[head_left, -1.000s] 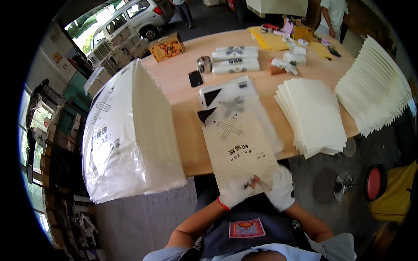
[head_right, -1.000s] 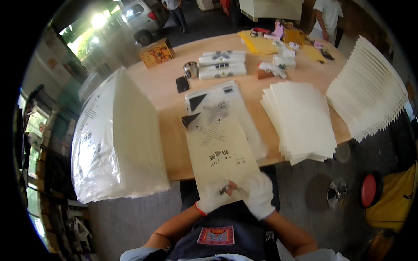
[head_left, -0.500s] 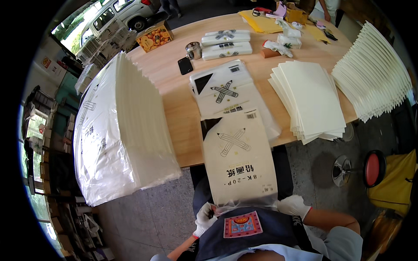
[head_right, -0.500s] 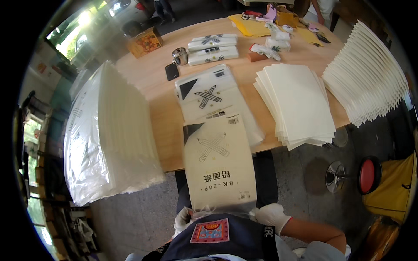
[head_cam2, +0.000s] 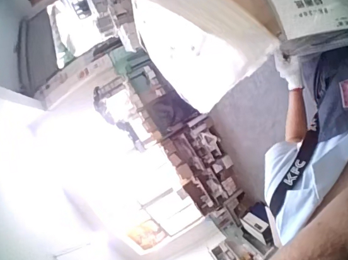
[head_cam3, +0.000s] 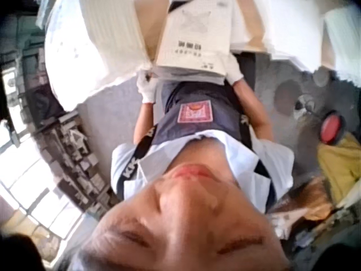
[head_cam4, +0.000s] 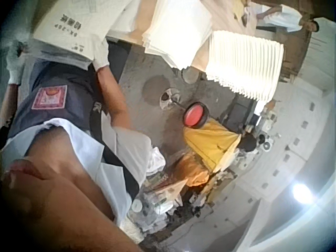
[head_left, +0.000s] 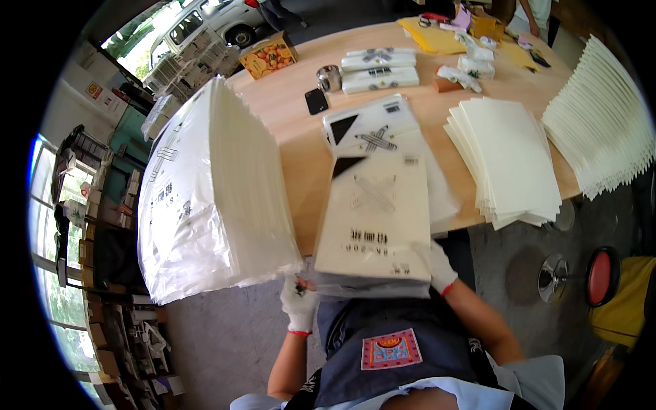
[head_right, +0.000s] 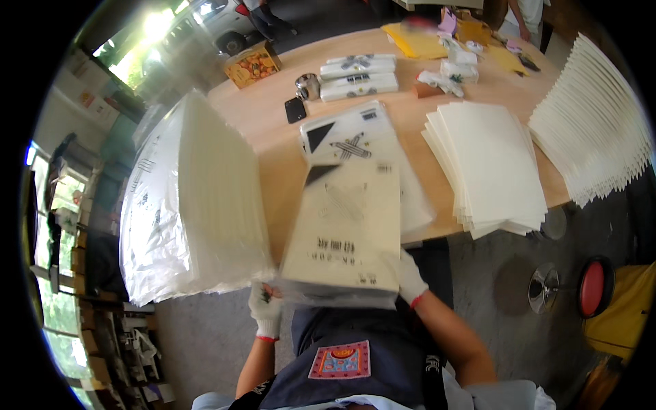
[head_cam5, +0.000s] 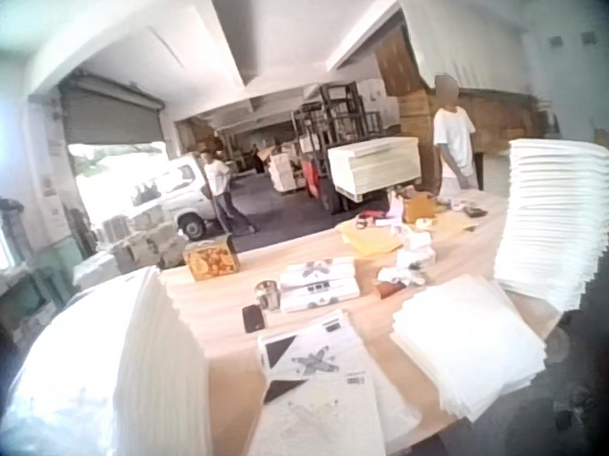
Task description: The person repeatedly picks up stacks of white paper sheets and places them into clear plastic bags on a table. The person then seals the bags and sets them aside. The process is repeated continuously with new stacks of paper.
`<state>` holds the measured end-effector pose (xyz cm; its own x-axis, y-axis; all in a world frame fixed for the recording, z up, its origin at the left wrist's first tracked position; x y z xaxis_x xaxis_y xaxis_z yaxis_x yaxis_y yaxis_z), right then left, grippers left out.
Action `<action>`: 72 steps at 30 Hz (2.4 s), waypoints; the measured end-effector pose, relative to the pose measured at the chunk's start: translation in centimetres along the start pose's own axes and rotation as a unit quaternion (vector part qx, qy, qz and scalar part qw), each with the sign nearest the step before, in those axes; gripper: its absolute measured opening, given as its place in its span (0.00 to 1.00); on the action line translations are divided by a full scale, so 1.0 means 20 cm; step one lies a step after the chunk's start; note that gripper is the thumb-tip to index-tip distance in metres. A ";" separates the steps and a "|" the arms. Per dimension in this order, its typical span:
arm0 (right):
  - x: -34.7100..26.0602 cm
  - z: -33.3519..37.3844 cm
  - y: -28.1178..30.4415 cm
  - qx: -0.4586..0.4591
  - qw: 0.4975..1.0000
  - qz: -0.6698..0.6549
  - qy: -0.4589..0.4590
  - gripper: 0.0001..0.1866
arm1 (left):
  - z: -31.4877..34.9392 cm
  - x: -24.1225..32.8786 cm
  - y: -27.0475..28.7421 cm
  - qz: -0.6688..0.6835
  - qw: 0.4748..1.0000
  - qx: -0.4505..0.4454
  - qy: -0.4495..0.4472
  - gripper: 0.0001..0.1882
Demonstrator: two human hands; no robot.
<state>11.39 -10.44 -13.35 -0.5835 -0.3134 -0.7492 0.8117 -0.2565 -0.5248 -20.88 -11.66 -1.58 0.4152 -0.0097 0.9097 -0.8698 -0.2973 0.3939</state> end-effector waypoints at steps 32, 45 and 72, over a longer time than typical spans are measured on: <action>-0.26 0.08 0.44 0.073 0.960 0.260 -0.073 0.22 | -0.18 -0.35 -0.64 0.074 0.960 -0.253 0.093 0.17; -0.61 -0.09 -1.11 -0.283 0.959 -0.012 -0.001 0.19 | -0.15 1.17 0.61 -0.125 0.879 0.067 -0.456 0.09; 0.21 0.01 -1.36 -0.306 0.392 0.641 0.585 0.15 | -0.49 -0.47 0.66 -0.098 0.929 0.351 -0.064 0.37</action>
<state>-13.06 -4.99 -2.16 0.4361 0.8990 -0.0405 0.4814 -0.1950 0.8545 -38.84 -6.18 -3.62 0.6143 0.0102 0.7890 -0.4050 -0.8541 0.3263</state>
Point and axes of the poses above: each hand's wrist, its own z-axis away from the middle knuckle, its own y-axis out of the back of the hand, x = y × z, the point moved 5 cm from there along -z, towards the middle knuckle, and after that the axes turned 1 degree about -z, right-handed, at the moved point
